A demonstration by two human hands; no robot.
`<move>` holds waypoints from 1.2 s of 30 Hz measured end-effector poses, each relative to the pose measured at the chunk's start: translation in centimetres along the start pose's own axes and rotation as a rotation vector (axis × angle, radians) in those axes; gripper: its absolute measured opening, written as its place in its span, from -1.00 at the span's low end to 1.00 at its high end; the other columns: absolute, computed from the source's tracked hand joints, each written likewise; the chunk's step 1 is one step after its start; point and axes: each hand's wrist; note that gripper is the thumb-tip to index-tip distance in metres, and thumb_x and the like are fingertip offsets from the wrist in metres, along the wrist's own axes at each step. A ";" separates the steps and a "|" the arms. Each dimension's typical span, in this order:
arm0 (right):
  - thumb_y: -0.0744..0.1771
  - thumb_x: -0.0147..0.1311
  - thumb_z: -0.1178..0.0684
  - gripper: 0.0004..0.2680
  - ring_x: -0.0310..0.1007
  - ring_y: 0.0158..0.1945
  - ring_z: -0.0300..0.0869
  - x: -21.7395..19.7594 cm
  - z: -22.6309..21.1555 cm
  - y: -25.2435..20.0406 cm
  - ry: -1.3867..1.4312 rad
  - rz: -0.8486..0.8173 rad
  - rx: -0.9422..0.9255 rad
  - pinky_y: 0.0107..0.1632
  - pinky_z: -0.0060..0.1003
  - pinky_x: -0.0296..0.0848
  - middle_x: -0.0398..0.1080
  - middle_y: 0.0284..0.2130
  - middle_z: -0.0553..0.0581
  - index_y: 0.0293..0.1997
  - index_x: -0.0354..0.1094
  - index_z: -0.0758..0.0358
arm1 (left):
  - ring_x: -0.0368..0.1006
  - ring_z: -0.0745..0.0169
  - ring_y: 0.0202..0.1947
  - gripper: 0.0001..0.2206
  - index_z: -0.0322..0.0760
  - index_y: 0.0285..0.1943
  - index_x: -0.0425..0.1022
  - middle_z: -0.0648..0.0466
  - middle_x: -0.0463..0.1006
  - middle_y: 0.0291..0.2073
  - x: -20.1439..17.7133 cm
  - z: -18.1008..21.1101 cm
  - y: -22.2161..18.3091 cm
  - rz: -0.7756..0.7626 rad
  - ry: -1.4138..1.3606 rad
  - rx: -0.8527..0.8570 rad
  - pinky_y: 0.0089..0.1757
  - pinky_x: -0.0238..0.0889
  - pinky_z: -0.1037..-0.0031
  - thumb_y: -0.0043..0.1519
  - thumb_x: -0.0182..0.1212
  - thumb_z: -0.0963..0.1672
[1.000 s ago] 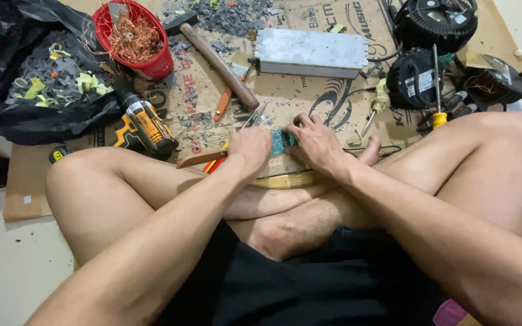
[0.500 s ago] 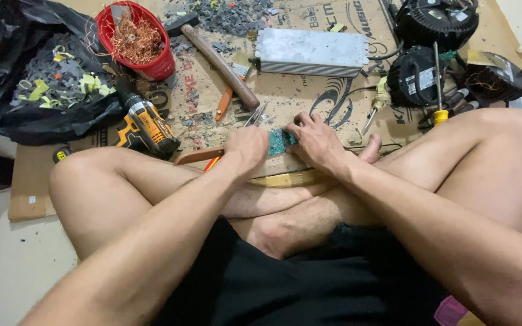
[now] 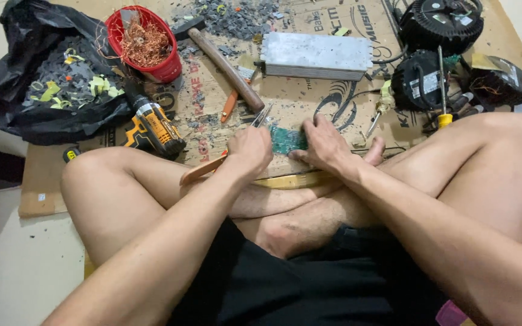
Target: A person is sitting on the floor and using a utility knife to scrape components or solder off a small circuit board.
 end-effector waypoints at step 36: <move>0.34 0.10 -0.29 -0.51 0.32 0.21 0.27 -8.7 -5.9 -5.9 -0.208 -0.114 0.235 0.15 0.25 0.45 0.28 0.12 0.54 0.28 0.26 0.28 | 0.53 -0.29 0.09 -0.73 -0.24 -0.03 0.64 -0.19 0.65 -0.09 3.1 0.3 0.5 -0.022 -0.168 0.049 0.00 0.41 -0.09 0.18 0.09 -0.11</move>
Point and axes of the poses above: each hand's wrist, its own y-axis towards the middle knuckle, its own x-axis out of the palm, z = x × y
